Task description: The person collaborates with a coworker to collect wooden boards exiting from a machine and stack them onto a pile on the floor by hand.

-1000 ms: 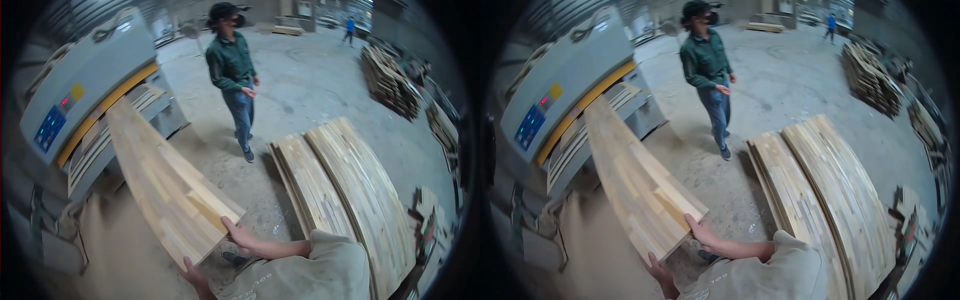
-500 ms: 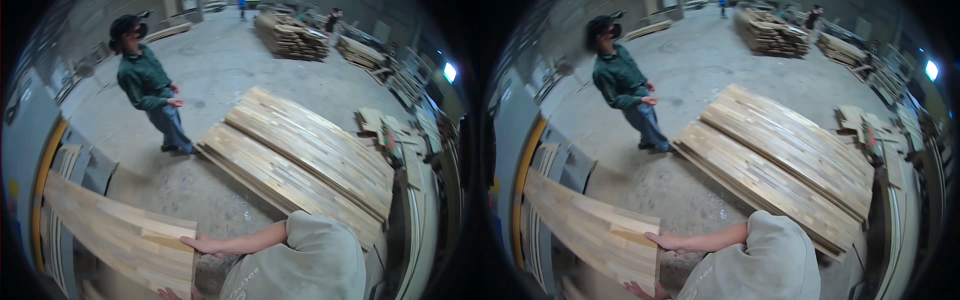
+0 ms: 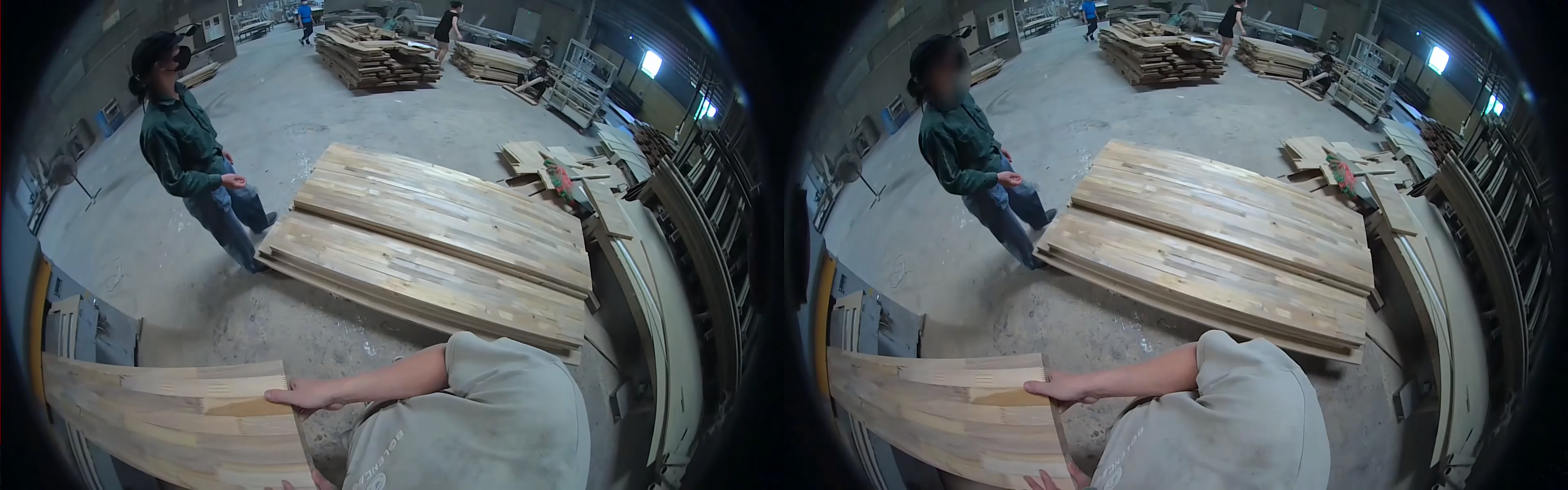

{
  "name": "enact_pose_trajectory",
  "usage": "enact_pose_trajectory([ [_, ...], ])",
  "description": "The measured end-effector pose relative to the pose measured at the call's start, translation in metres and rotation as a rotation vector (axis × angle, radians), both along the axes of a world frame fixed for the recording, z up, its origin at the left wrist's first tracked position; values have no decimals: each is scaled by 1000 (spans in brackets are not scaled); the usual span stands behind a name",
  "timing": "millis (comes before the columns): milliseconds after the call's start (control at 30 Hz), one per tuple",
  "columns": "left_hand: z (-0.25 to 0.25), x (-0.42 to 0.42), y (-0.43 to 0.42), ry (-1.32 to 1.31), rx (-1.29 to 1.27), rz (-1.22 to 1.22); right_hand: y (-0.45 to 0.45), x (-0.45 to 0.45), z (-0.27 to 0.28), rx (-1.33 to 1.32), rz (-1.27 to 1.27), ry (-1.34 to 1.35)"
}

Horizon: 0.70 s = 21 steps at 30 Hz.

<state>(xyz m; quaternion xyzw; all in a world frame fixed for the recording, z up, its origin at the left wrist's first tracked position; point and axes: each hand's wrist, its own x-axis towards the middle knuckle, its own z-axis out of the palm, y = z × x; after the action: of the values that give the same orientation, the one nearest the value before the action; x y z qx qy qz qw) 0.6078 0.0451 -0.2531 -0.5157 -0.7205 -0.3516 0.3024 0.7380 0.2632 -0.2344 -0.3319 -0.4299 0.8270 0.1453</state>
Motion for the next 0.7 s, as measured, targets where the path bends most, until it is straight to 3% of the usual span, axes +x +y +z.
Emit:
enact_pose_trajectory([
  [533,-1,-23,9,86,32,-3,7,-42,-21,-86,33,62],
  [700,-1,-30,7,8,-10,-6,8,-52,-38,-110,66,85],
])
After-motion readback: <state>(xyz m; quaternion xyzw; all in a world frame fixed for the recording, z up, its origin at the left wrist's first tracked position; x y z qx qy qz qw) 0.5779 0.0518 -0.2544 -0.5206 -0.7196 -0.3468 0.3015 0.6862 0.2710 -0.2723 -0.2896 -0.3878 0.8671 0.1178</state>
